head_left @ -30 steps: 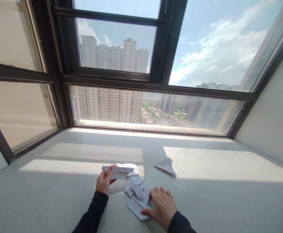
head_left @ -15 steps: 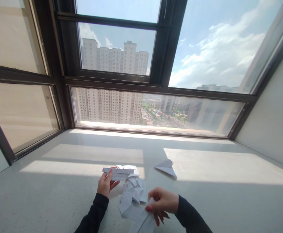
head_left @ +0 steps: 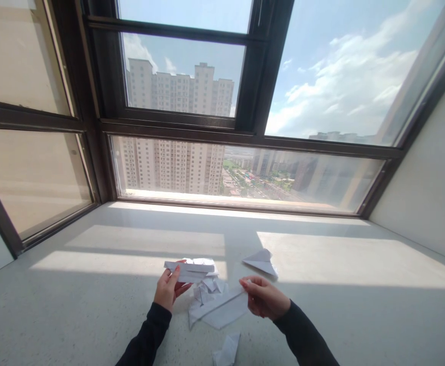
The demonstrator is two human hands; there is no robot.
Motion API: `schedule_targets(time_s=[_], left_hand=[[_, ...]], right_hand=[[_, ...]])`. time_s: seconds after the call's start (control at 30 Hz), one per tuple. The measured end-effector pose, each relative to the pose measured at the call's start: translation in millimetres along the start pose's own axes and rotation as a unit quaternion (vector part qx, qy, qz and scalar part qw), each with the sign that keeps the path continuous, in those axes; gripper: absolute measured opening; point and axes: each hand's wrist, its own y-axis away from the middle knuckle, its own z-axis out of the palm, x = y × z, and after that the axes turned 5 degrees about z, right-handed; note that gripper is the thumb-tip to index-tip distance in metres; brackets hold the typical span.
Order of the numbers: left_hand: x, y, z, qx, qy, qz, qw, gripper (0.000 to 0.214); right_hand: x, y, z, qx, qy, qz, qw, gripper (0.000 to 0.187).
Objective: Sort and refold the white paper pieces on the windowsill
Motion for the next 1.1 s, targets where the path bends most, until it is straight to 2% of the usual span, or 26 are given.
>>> schedule_targets(time_s=[0.1,0.17,0.4,0.67,0.77,0.83,0.9,1.0,1.1], left_hand=[[-5,4,3.0,-0.066,0.021,-0.020,0.997,0.034],[-11,7,5.1,-0.104,0.033,-0.037,0.993,0.046],[-24,12,4.4,-0.196,0.043,-0.061,0.978,0.079],[-19,17,11.3,-0.178,0.000,-0.062,0.982,0.069],[-19,16,11.8,-0.170,-0.006,-0.060,0.984,0.066],[-19,16,11.5,-0.166,-0.007,-0.058,0.984,0.064],[-19,17,11.5,-0.168,-0.006,-0.057,0.984,0.064],[-19,18,12.0,-0.174,-0.014,-0.055,0.983,0.064],[-18,17,11.8,-0.178,-0.045,-0.055,0.981,0.056]], right_hand=[[-1,-8,10,0.118,0.037,-0.104,0.987,0.043],[4,-14,15,0.159,0.094,-0.142,0.973,0.044],[28,-22,18,0.182,0.287,-0.165,0.926,0.046],[32,-22,18,0.203,0.348,-0.167,0.900,0.045],[33,-22,20,0.261,0.329,-0.189,0.888,0.036],[34,-23,20,0.306,0.292,-0.204,0.883,0.043],[35,-23,20,0.290,0.261,-0.201,0.899,0.049],[35,-24,22,0.207,0.227,-0.178,0.935,0.034],[33,-23,23,0.205,0.232,-0.184,0.933,0.030]])
